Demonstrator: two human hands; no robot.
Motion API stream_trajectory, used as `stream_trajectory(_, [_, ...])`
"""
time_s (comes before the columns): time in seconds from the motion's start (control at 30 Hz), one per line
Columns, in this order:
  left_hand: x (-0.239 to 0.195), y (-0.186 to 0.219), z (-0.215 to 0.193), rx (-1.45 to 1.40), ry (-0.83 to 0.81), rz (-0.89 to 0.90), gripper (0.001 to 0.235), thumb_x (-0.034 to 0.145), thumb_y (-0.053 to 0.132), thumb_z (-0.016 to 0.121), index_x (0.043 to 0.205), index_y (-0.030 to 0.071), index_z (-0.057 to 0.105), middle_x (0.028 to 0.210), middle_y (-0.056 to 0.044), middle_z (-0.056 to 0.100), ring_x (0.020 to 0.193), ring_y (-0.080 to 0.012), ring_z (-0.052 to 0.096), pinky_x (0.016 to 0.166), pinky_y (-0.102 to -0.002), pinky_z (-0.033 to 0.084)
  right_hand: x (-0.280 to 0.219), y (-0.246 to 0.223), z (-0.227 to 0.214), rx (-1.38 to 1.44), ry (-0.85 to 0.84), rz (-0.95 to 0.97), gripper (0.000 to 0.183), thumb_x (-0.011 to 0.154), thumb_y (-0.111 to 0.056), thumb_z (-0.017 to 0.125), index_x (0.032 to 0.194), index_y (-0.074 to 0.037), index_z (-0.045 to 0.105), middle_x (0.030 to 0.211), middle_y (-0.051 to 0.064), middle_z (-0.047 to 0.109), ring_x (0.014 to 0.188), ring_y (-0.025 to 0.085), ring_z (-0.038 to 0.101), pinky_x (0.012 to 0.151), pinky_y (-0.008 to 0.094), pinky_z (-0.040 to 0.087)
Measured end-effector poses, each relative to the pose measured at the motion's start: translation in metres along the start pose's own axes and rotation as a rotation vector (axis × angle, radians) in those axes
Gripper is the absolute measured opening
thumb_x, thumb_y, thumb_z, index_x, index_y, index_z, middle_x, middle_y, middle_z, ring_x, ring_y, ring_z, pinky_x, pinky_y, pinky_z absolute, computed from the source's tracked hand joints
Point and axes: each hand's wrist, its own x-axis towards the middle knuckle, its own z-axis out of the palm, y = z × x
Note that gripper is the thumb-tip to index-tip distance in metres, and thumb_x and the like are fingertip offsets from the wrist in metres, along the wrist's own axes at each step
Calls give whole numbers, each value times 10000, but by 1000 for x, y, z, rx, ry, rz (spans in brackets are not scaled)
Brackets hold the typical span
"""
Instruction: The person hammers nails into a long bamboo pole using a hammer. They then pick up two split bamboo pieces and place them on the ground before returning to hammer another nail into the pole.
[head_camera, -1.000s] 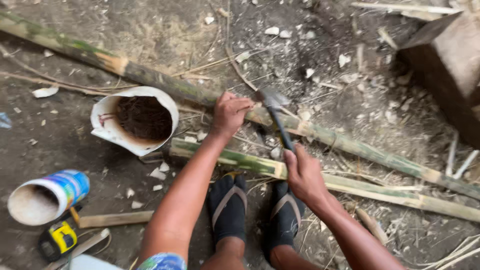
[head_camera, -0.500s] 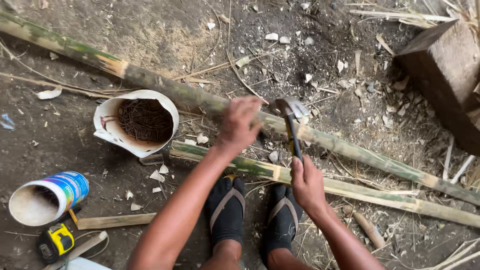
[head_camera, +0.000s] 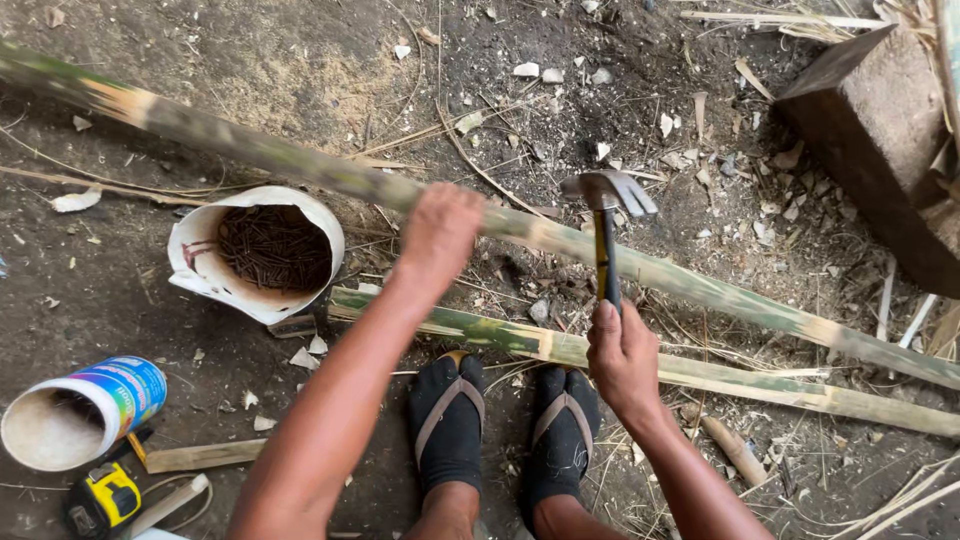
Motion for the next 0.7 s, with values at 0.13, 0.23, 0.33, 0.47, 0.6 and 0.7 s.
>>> stream_trajectory(0.13, [-19,-67,-18,-23,69,-254,414,881,-79,672,1283,19,655,1327,-185,664,1276,-302,603,1160,-436,433,3,9,12,-119,-97,6,457,1061,-445,396,870,-58,544,569,18,534,417,133,484,360,296,411])
stream_trajectory(0.23, [-13,-79,-42,108,-10,-415,563,733,24,744,1281,53,617,1357,-218,614,1302,-395,516,1145,-551,350,5,15,24,-206,-109,-12,435,1061,-420,425,912,-45,589,578,60,583,452,173,518,415,350,416])
stream_trajectory(0.33, [-7,-32,-41,-117,119,-104,589,703,-36,725,1273,96,653,1311,-177,637,1279,-306,522,1123,-474,335,8,20,32,-289,-96,-15,431,1059,-394,452,919,-11,591,578,116,606,485,229,566,485,414,447])
stream_trajectory(0.47, [7,-17,-19,-384,-105,-94,344,941,-10,677,1257,126,692,1269,-74,690,1267,-235,593,1218,-392,363,2,23,36,-346,-79,-46,398,1050,-371,464,952,-3,582,596,163,608,520,301,594,538,467,459])
stream_trajectory(0.6, [-3,-22,6,-310,126,-135,368,842,-48,687,1169,116,730,1255,-80,696,1250,-252,593,1201,-445,325,0,19,36,-373,-117,18,389,1043,-366,463,954,-2,568,596,194,613,521,348,595,553,491,453])
stream_trajectory(0.7, [5,-45,14,-304,137,-197,300,895,-9,674,1161,115,737,1247,-88,702,1227,-274,597,1177,-450,344,0,19,40,-399,-144,57,387,1037,-377,471,958,-6,551,603,202,610,532,343,606,551,493,456])
